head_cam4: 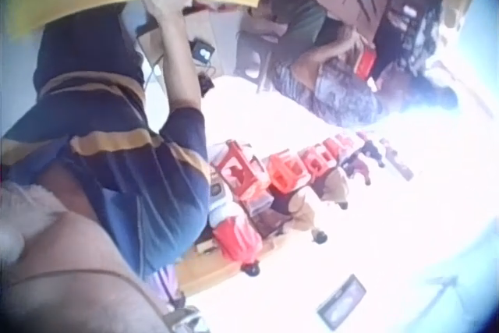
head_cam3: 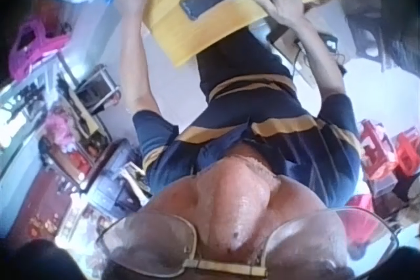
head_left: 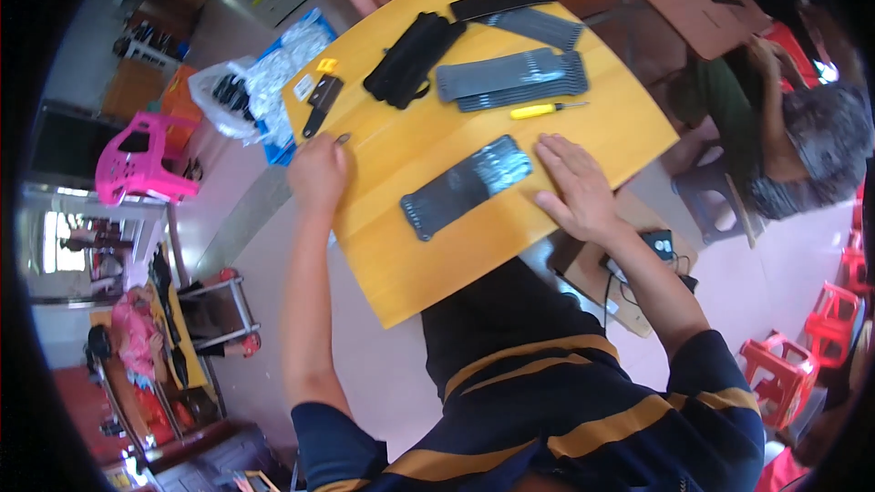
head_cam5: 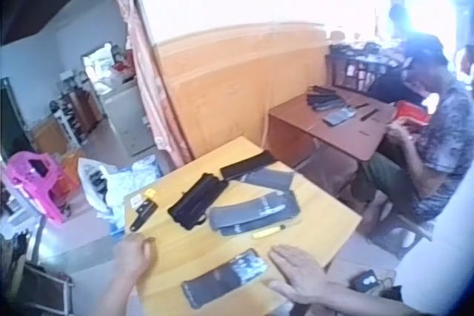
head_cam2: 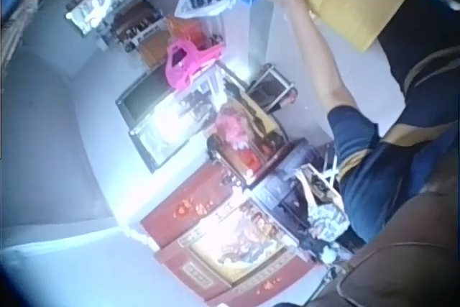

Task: Assembling and inspecting black ribbed plastic straps and components on a wooden table in a workshop.

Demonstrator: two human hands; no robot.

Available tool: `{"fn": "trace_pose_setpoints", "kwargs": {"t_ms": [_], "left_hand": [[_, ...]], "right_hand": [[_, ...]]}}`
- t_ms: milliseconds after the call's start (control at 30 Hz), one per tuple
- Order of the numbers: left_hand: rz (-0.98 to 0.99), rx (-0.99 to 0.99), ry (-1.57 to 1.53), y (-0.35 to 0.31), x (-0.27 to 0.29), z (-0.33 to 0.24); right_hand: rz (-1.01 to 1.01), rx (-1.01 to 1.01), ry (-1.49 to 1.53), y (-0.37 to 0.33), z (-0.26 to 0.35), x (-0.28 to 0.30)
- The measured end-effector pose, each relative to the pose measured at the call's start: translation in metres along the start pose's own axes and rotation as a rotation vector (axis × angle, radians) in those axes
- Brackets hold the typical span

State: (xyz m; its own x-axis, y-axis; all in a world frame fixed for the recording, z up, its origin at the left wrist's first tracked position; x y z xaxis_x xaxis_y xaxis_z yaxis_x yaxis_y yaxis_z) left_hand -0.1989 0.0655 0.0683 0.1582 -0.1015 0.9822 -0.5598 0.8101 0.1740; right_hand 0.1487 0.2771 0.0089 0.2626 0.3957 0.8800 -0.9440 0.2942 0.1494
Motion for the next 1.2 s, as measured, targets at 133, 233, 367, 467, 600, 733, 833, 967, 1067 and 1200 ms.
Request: {"fn": "trace_pose_setpoints", "kwargs": {"t_ms": [133,233,367,467,600,733,833,967,1067,1200], "left_hand": [[-0.23,-0.069,-0.244,-0.061,0.085,-0.047],[-0.244,-0.115,-0.623,-0.093,0.131,-0.11],[-0.262,-0.071,-1.067,-0.139,0.139,-0.161],[-0.309,-0.069,-1.245,-0.157,0.124,-0.185],[-0.17,0.08,-1.566,-0.177,0.11,-0.201],[-0.223,0.055,-1.47,-0.186,0.095,-0.188],[-0.279,-0.044,-1.134,-0.198,0.1,-0.182],[-0.281,-0.089,-0.902,-0.202,0.103,-0.179],[-0.3,-0.213,-0.802,-0.201,0.096,-0.178],[-0.328,-0.215,-0.712,-0.201,0.084,-0.166]], "right_hand": [[-0.053,0.078,0.253,0.0,-0.003,-0.002],[-0.136,0.119,0.545,-0.01,0.028,0.015],[0.01,0.311,1.017,-0.017,0.116,0.029],[0.1,0.309,1.482,-0.025,0.142,0.011],[0.137,0.226,1.61,-0.033,0.14,-0.001],[0.311,0.061,1.533,-0.046,0.127,0.012],[0.323,-0.014,1.42,-0.045,0.121,0.012],[0.455,-0.048,1.32,-0.039,0.123,0.008],[0.472,-0.039,1.318,-0.036,0.125,0.006],[0.54,-0.06,1.307,-0.027,0.122,0.0]]}}
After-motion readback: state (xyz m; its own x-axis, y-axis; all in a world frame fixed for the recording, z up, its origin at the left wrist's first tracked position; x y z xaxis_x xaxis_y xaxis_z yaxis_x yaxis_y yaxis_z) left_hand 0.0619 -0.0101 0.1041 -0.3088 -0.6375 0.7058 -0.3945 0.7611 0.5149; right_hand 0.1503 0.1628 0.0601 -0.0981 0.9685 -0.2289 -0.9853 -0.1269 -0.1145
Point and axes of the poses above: each hand's wrist, its own y-axis towards the middle knuckle, its own x-axis out of the back of the hand, z = x × y, the point moved 4 cm from there along y, towards the middle knuckle, and after that the axes turned 14 degrees about z, right-handed, at the moved point
